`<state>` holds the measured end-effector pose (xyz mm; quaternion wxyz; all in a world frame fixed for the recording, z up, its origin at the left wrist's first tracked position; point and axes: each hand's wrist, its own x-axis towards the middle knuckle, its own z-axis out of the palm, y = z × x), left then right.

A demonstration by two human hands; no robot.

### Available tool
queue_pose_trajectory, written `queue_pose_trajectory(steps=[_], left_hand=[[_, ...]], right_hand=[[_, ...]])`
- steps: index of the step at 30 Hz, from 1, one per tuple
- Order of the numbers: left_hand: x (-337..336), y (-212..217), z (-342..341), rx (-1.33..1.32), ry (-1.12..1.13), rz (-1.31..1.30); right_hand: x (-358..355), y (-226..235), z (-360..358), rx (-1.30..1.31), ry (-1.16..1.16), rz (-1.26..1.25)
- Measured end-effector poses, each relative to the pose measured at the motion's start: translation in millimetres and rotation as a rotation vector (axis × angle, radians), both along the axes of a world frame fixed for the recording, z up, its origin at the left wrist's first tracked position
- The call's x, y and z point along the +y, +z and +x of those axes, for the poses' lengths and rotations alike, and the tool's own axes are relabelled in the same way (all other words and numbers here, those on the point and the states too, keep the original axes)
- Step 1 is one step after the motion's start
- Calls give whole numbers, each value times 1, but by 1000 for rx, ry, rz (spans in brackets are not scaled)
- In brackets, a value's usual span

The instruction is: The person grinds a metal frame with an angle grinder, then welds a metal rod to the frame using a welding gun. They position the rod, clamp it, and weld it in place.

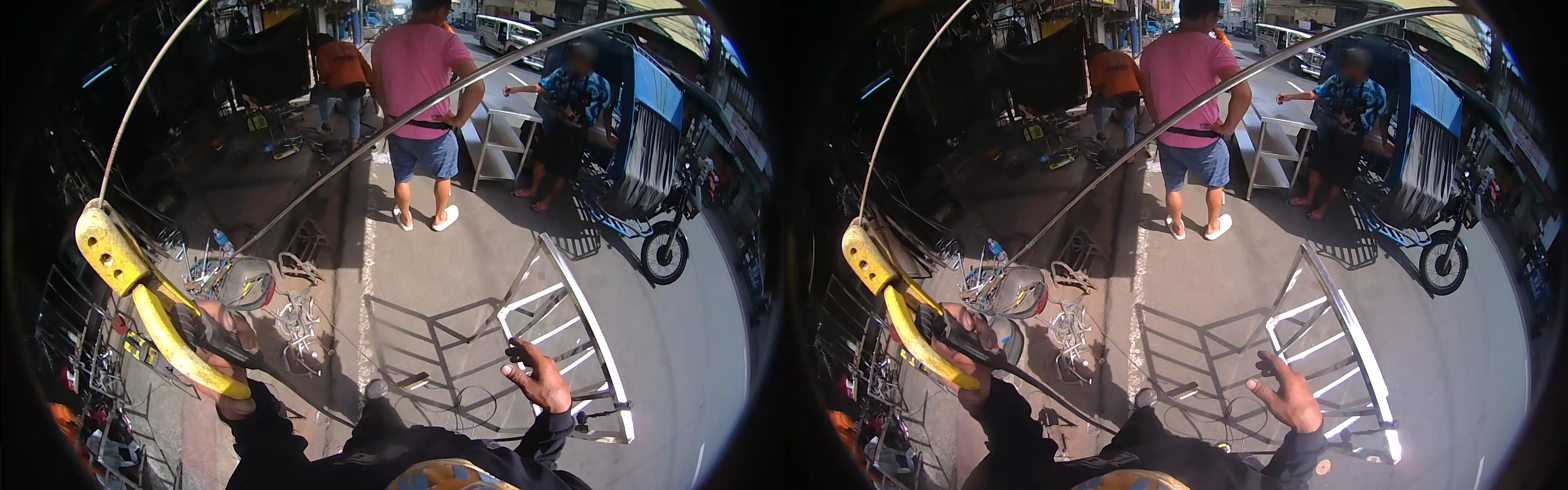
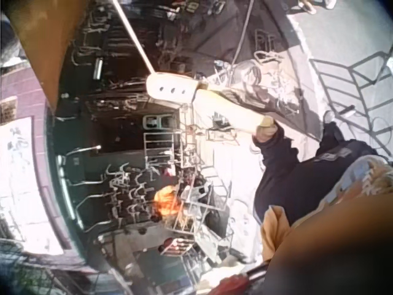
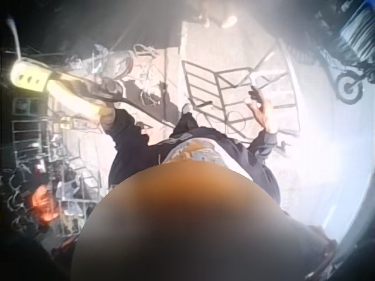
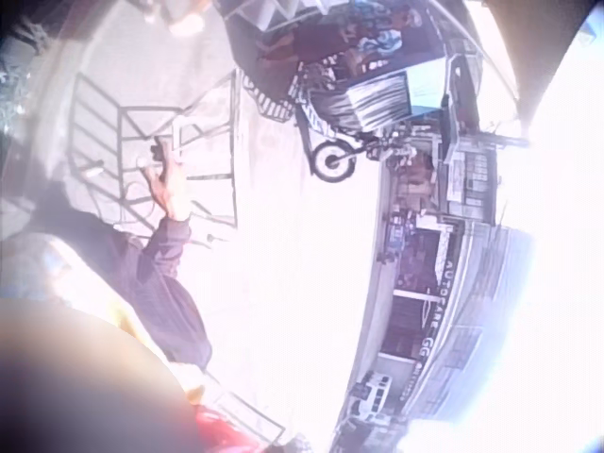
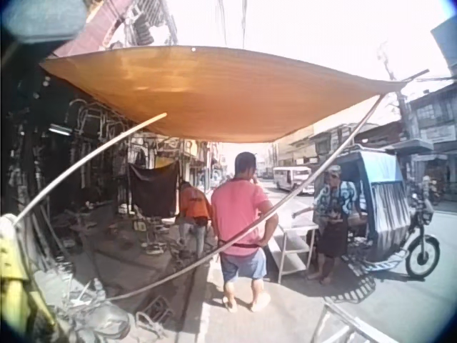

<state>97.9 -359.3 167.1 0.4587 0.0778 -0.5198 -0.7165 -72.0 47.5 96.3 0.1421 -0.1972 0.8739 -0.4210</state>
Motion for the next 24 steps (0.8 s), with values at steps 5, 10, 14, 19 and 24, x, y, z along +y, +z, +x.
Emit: queue_pose_trajectory(steps=[5,10,14,19,24], left_hand=[[-41,-51,-53,-6,-613,-39],[-40,-90,-110,-277,-817,-112],[-38,-101,-131,-296,-976,-48],[-56,-110,-143,-291,-985,12],[-59,-114,-159,-368,-990,-70]], right_hand=[[-32,5,-28,-63,-81,-49],[21,-22,-76,534,-644,329],[82,-65,-94,537,-943,779],[106,-108,-94,622,-937,1044],[114,-109,-110,684,-969,787]])
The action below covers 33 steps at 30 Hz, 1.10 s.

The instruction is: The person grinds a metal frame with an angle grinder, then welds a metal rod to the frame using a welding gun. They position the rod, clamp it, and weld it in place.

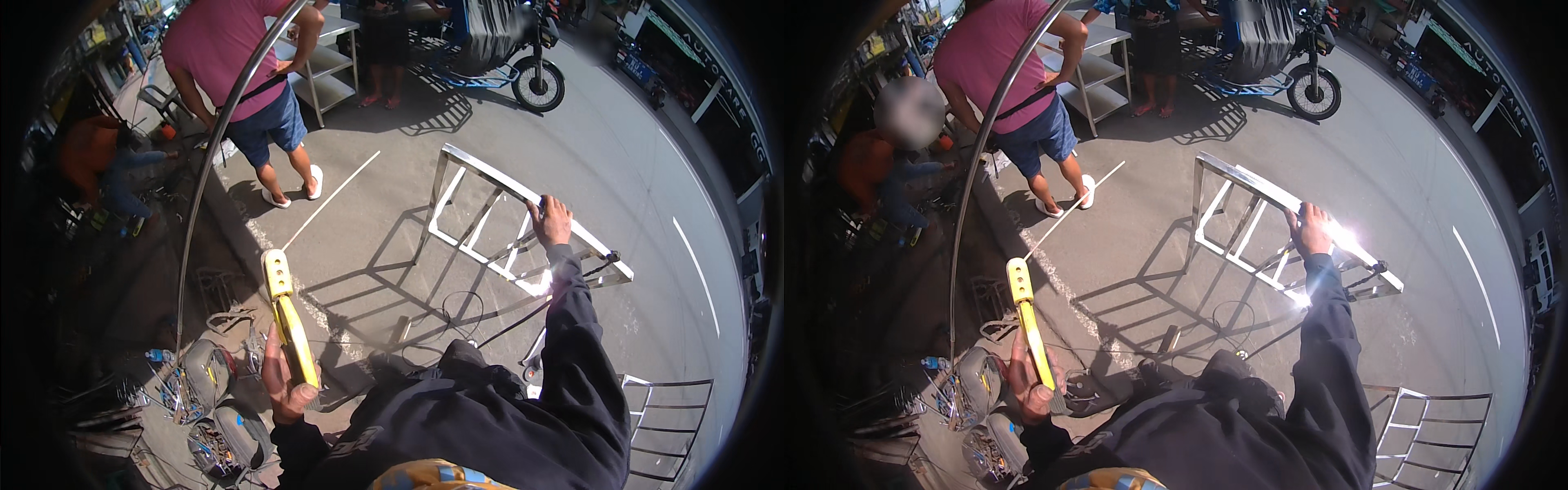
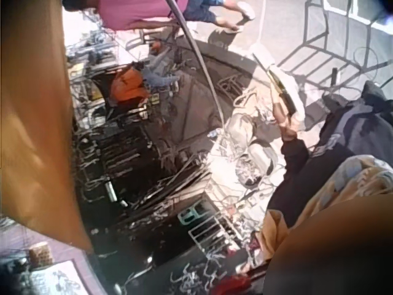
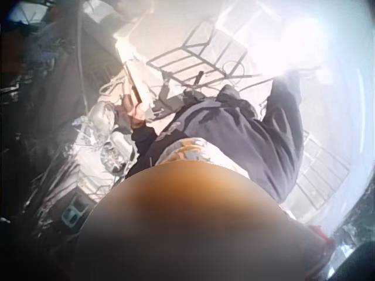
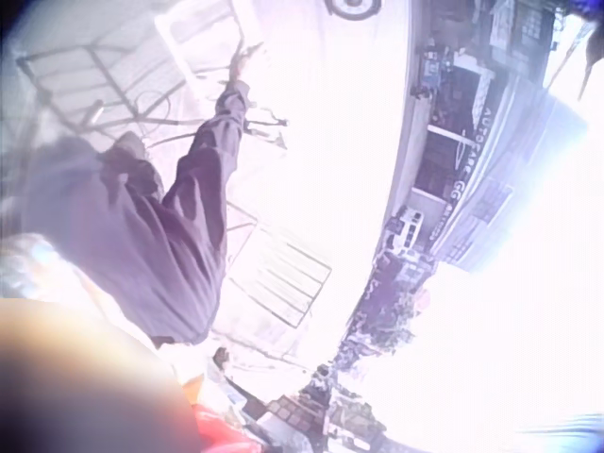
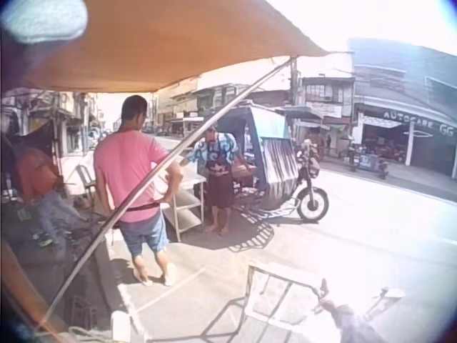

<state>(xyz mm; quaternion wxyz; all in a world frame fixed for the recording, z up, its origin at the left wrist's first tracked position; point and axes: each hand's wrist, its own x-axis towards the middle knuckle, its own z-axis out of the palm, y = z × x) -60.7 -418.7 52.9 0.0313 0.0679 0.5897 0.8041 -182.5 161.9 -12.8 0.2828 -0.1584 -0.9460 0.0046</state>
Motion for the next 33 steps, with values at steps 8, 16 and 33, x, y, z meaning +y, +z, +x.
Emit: queue_pose_trajectory(steps=[8,16,33], left_hand=[[32,13,11,-68,47,-38],[29,5,19,1,51,-107],[36,-28,10,67,136,-144]], right_hand=[[22,-25,-20,136,-92,148],[42,-31,-31,146,-100,181],[86,-11,-67,78,-178,185]])
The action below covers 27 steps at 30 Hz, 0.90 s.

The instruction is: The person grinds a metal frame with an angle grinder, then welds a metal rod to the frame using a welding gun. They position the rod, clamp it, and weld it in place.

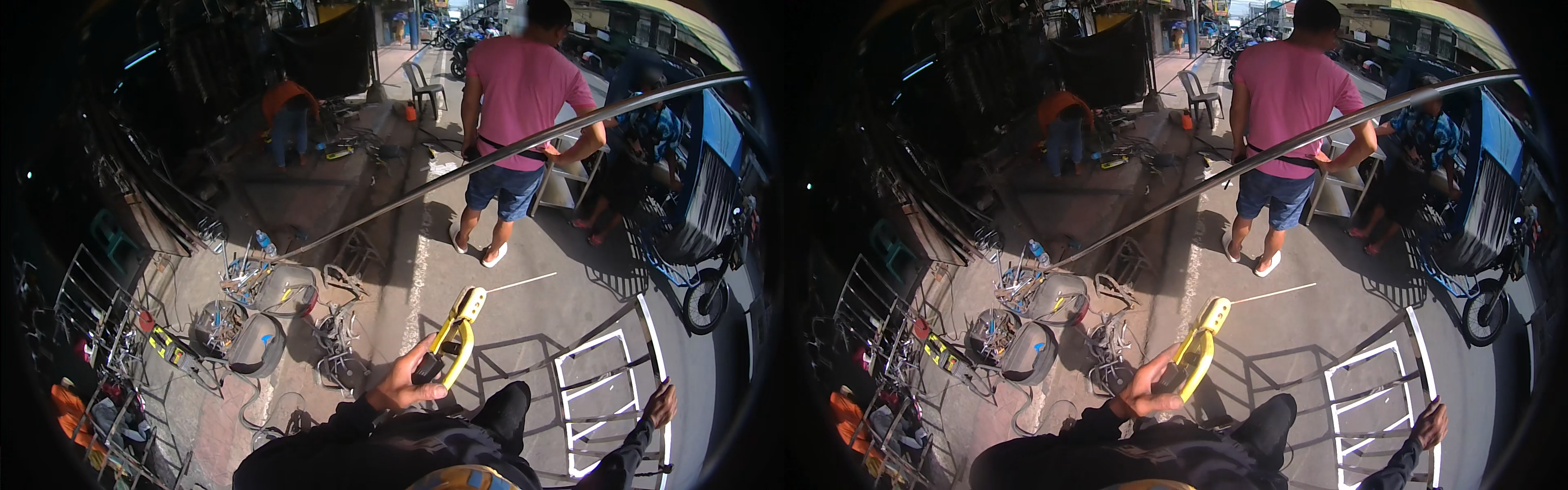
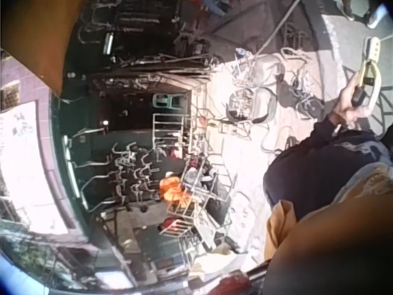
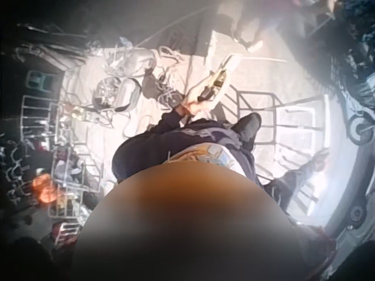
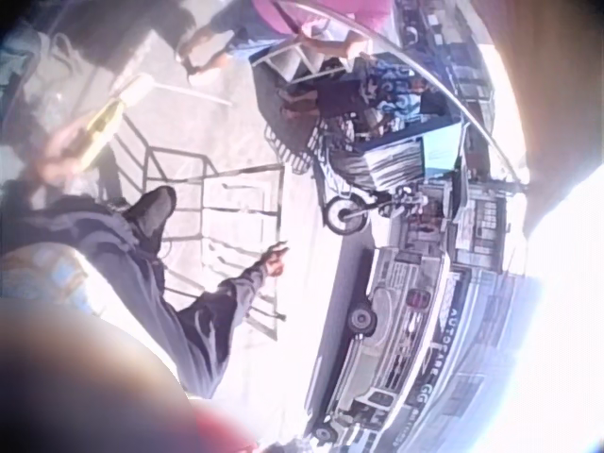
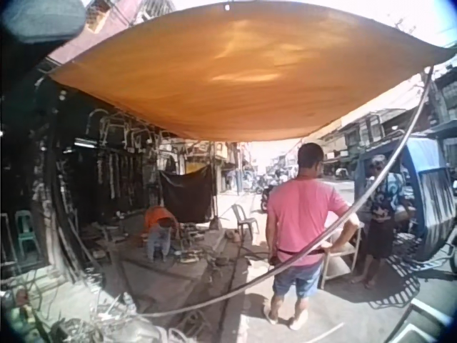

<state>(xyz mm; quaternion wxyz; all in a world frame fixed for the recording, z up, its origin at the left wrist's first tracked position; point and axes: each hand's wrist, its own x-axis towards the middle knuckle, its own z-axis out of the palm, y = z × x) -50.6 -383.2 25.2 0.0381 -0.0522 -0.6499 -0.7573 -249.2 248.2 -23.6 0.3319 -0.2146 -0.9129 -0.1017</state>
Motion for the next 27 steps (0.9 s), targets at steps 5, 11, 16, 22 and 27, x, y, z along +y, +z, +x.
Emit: queue_pose_trajectory(steps=[5,11,16,22,27], left_hand=[[9,-3,-6,-70,47,-11],[40,-16,-31,-150,76,-28],[86,-36,-60,-158,142,-178],[123,-44,-95,-308,56,-26],[120,-47,-90,-392,58,91]], right_hand=[[32,16,-22,-25,-34,14],[90,37,-66,32,-27,94],[113,63,-92,53,-2,235],[106,100,-74,-147,213,-74],[84,83,-46,-315,174,28]])
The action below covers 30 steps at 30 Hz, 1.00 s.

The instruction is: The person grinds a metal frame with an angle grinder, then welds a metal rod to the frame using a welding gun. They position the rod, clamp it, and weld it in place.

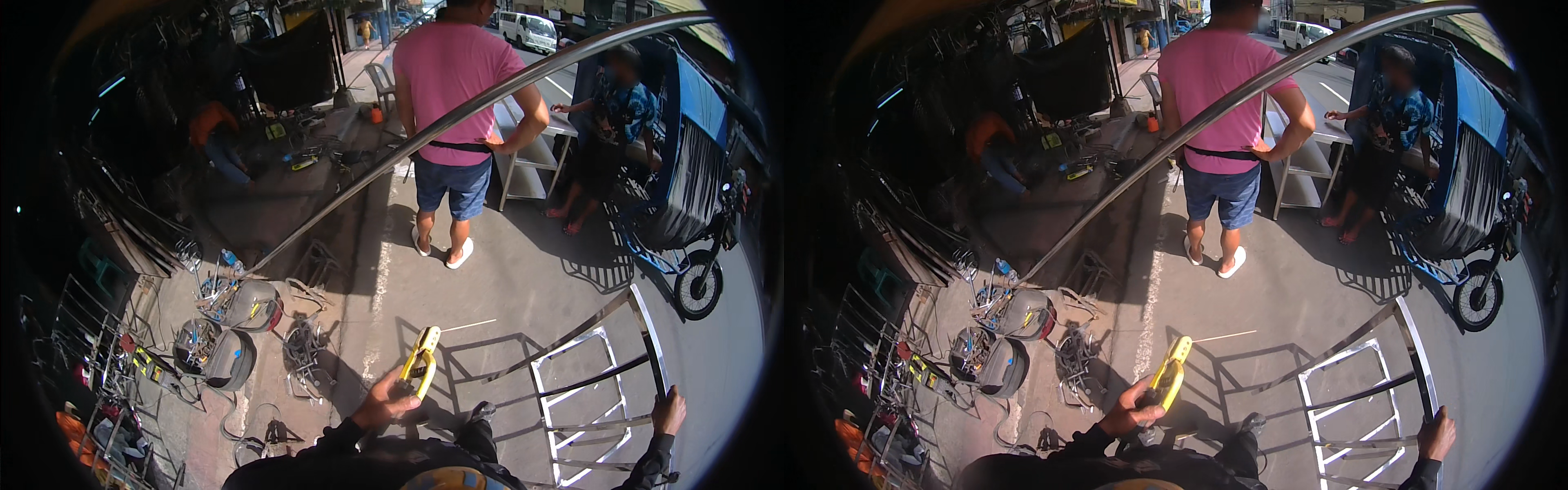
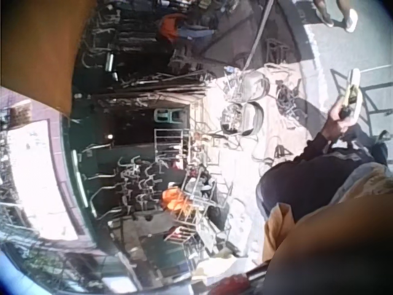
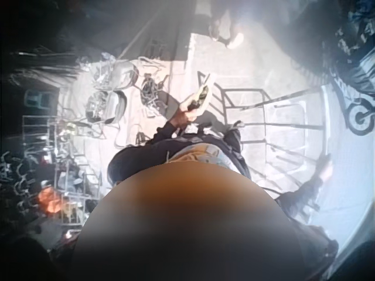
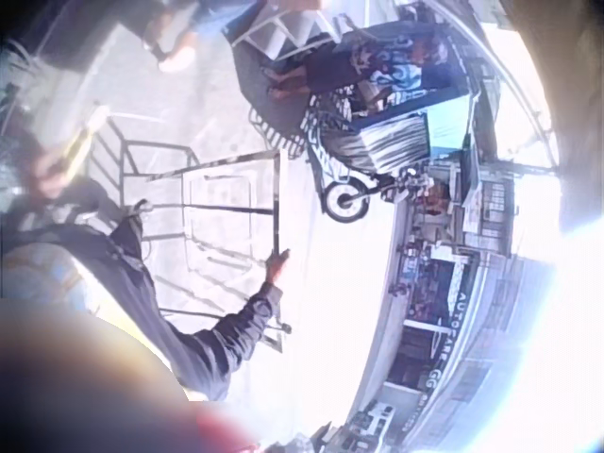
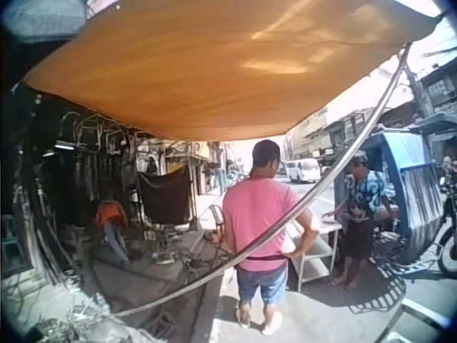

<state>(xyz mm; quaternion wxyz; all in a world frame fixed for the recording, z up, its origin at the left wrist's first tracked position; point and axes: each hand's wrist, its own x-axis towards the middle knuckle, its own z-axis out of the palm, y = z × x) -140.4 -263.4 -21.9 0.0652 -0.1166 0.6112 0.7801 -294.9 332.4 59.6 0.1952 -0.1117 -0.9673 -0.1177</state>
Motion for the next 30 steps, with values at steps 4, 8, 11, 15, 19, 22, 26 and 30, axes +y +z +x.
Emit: queue_pose_trajectory(steps=[4,8,11,15,19,22,26,30], left_hand=[[-32,-7,20,-14,101,-9],[-86,-15,49,68,184,-83],[-130,-22,79,62,212,-106],[-181,-24,112,80,241,-157],[-205,-17,127,42,264,-143],[-204,-12,133,55,249,-79],[-193,-13,135,86,283,-79],[-181,-13,130,97,273,-84]], right_hand=[[-36,-22,35,-171,90,-14],[-90,-38,81,-171,167,-62],[-133,-33,119,-163,204,-91],[-192,-15,169,-212,198,-62],[-233,18,201,-221,234,-25],[-253,39,208,-168,256,-71],[-264,49,203,-152,292,-111],[-249,50,177,-52,255,-74]])
